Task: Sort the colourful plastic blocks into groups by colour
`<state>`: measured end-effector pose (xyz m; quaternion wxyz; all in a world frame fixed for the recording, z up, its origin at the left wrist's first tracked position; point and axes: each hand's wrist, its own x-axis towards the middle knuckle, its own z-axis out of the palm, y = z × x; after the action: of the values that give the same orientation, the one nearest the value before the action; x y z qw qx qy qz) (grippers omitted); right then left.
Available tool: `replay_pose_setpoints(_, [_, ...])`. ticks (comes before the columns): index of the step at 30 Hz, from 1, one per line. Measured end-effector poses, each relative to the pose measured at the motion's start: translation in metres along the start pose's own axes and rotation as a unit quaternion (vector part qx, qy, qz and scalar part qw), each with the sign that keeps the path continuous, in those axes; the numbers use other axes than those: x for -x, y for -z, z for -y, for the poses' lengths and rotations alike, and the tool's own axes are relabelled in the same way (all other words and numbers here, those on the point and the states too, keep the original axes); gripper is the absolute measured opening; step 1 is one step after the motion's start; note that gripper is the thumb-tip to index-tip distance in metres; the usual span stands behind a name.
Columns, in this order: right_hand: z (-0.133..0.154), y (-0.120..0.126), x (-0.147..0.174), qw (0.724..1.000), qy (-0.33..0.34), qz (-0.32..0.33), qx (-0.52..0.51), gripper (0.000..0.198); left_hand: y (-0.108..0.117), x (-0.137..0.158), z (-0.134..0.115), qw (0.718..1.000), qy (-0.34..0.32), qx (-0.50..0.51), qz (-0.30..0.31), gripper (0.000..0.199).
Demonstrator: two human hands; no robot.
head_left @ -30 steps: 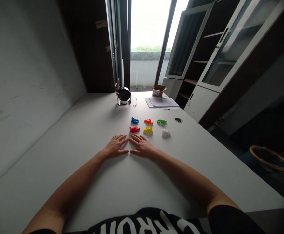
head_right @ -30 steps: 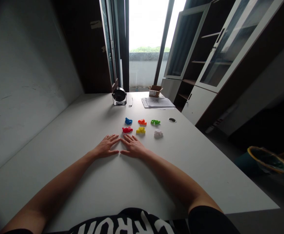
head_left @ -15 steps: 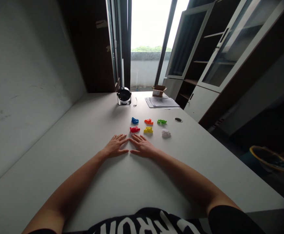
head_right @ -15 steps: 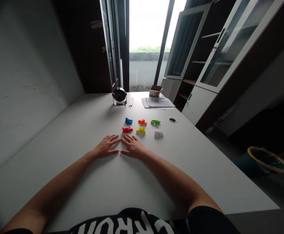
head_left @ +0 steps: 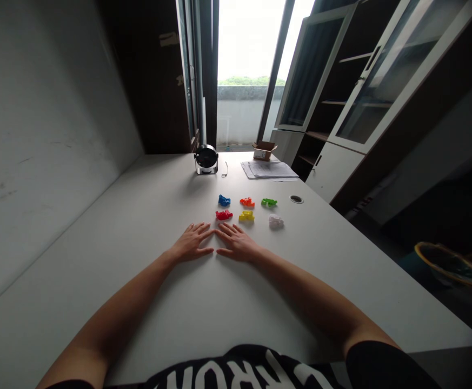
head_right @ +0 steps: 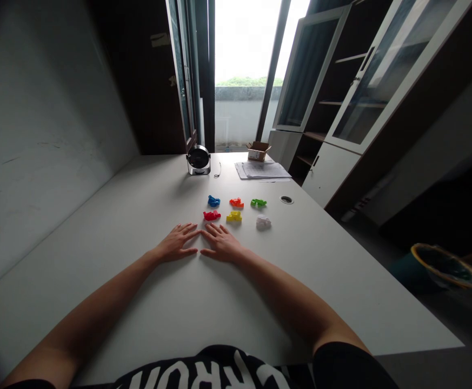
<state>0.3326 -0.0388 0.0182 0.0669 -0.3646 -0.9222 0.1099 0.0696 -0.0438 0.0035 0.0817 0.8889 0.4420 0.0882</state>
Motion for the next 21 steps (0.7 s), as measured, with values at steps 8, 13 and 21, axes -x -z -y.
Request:
replay_pose_setpoints(8, [-0.0019, -0.0019, -0.0009, 1.0, 0.001, -0.003, 0.002, 0.082, -0.0004, -0.0005, 0.0004, 1.0, -0.001, 0.002, -0.001, 0.075])
replay_pose_setpoints(13, [-0.0027, -0.0029, -0.0011, 1.0, 0.002, -0.001, 0.005, 0.083, -0.0005, -0.0004, 0.0004, 1.0, 0.001, 0.006, 0.0, 0.074])
replay_pose_setpoints(21, [-0.0036, -0.0039, -0.0014, 1.0, 0.001, -0.004, 0.003, 0.083, -0.001, -0.001, 0.0013, 1.0, 0.003, 0.004, 0.005, 0.075])
